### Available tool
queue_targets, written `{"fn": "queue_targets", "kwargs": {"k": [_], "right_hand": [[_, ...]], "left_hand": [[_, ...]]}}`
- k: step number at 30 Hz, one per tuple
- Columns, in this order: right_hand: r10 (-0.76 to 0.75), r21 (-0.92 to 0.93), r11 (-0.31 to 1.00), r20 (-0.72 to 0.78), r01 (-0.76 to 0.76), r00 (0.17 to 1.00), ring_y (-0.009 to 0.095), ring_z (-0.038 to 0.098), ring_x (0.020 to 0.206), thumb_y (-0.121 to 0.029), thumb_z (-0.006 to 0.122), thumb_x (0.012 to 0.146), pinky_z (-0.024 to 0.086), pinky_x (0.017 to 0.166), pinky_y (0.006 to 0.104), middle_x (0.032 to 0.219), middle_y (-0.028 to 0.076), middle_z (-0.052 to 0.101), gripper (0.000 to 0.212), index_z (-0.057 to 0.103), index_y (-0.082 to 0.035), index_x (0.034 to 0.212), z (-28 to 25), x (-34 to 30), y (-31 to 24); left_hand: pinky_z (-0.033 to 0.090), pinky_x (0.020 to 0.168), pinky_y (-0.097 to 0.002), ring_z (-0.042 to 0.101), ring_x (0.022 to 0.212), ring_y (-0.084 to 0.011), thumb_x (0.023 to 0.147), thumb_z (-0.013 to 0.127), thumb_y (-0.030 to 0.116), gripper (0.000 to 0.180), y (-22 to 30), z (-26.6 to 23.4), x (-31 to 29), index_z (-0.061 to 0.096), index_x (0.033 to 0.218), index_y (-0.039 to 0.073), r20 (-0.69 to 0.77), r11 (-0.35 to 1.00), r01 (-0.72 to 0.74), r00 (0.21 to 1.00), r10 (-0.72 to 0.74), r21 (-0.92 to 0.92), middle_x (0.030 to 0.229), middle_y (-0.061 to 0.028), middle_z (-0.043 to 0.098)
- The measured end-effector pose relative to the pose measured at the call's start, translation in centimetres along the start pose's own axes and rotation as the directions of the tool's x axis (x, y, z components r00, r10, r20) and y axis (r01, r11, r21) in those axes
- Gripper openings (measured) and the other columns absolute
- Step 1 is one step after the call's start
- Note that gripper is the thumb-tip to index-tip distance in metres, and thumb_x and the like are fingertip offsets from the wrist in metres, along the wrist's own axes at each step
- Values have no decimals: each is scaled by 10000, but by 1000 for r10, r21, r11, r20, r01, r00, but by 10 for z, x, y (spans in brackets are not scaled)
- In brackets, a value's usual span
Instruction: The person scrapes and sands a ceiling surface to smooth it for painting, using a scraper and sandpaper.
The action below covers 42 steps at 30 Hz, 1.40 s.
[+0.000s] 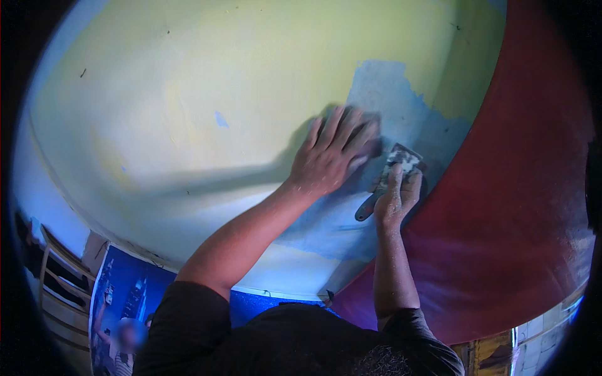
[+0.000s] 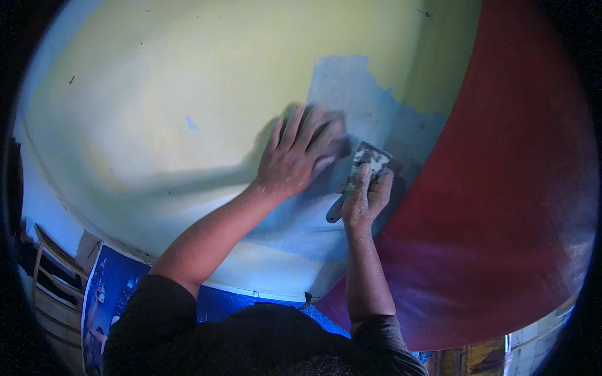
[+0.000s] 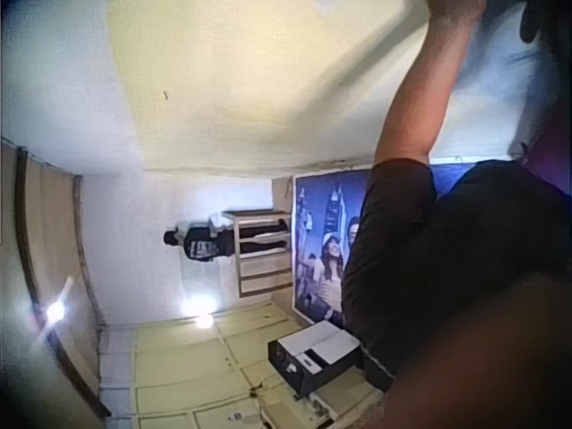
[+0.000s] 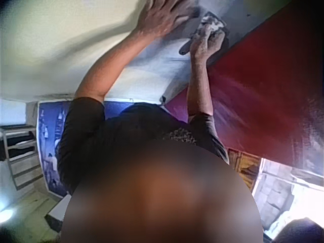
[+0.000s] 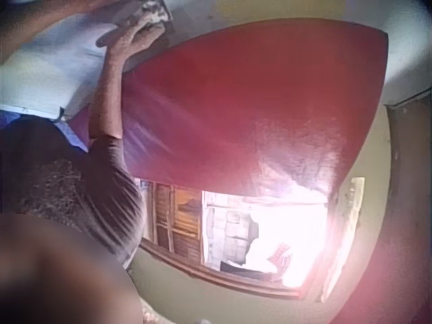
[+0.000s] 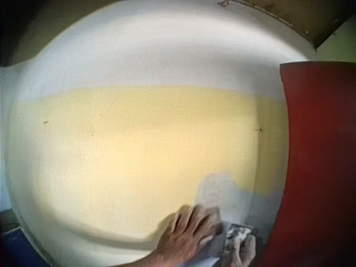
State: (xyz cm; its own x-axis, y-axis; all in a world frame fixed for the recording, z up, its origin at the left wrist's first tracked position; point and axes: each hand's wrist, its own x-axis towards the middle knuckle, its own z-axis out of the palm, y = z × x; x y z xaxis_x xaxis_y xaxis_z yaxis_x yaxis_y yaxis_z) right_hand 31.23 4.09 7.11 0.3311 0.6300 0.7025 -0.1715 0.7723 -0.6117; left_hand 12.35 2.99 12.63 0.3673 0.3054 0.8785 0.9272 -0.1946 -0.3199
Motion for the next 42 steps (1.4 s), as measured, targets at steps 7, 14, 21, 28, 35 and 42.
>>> {"fn": "queue_targets", "kwargs": {"k": [7, 14, 21, 28, 35, 42], "right_hand": [[212, 21, 974, 269, -226, 939, 132, 616, 783, -151, 573, 1155, 524, 670, 314, 976, 96, 660, 290, 545, 19, 1388, -14, 4, 14], [184, -455, 889, 263, -46, 947, 264, 728, 935, -128, 629, 1132, 584, 860, 406, 1076, 177, 711, 446, 485, -16, 1539, -5, 16, 7], [-55, -470, 860, 302, 199, 952, 419, 730, 1164, -129, 703, 1081, 600, 954, 480, 1289, 264, 689, 424, 590, -39, 1480, 11, 20, 0], [-67, -621, 727, 362, 294, 930, 421, 765, 948, -127, 727, 1062, 623, 850, 490, 1152, 230, 720, 521, 603, -153, 1568, 15, 14, -11], [-54, -623, 732, 350, 275, 935, 377, 757, 885, -130, 722, 1070, 619, 805, 486, 1088, 231, 722, 554, 590, -189, 1605, 19, 6, -9], [-139, -599, 734, 328, 320, 934, 368, 758, 893, -131, 710, 1077, 615, 804, 475, 1044, 233, 731, 515, 616, -155, 1582, 22, 11, -10]], "left_hand": [[232, 1292, -612, 391, 1595, -405, 946, 773, 520, 743, 8, 54, -115, 574, 1628, 301, 154, 997, 77, 985, -76, 2, 1740, -115, 441], [190, 1271, -728, 219, 1661, -531, 1057, 686, 459, 826, -13, 40, -69, 381, 1716, 64, 61, 922, 387, 920, -387, 6, 1796, -301, 263], [165, 1302, -695, 177, 1675, -540, 1097, 605, 357, 844, -42, 36, -14, 231, 1747, -30, -171, 937, 338, 922, -349, -87, 1814, -322, 194], [154, 1284, -728, 171, 1673, -554, 1125, 536, 475, 686, -50, 26, -11, 415, 1741, 196, -121, 956, 292, 950, -287, 23, 1825, -313, 165], [103, 1272, -762, 130, 1662, -597, 1119, 488, 608, 654, -44, 26, -25, 471, 1712, 333, -70, 969, 231, 972, -225, 91, 1828, -305, 161], [80, 1272, -772, 107, 1665, -596, 1083, 592, 601, 651, -38, 23, -23, 491, 1691, 393, -37, 969, 233, 972, -230, 88, 1835, -284, 155]]}}
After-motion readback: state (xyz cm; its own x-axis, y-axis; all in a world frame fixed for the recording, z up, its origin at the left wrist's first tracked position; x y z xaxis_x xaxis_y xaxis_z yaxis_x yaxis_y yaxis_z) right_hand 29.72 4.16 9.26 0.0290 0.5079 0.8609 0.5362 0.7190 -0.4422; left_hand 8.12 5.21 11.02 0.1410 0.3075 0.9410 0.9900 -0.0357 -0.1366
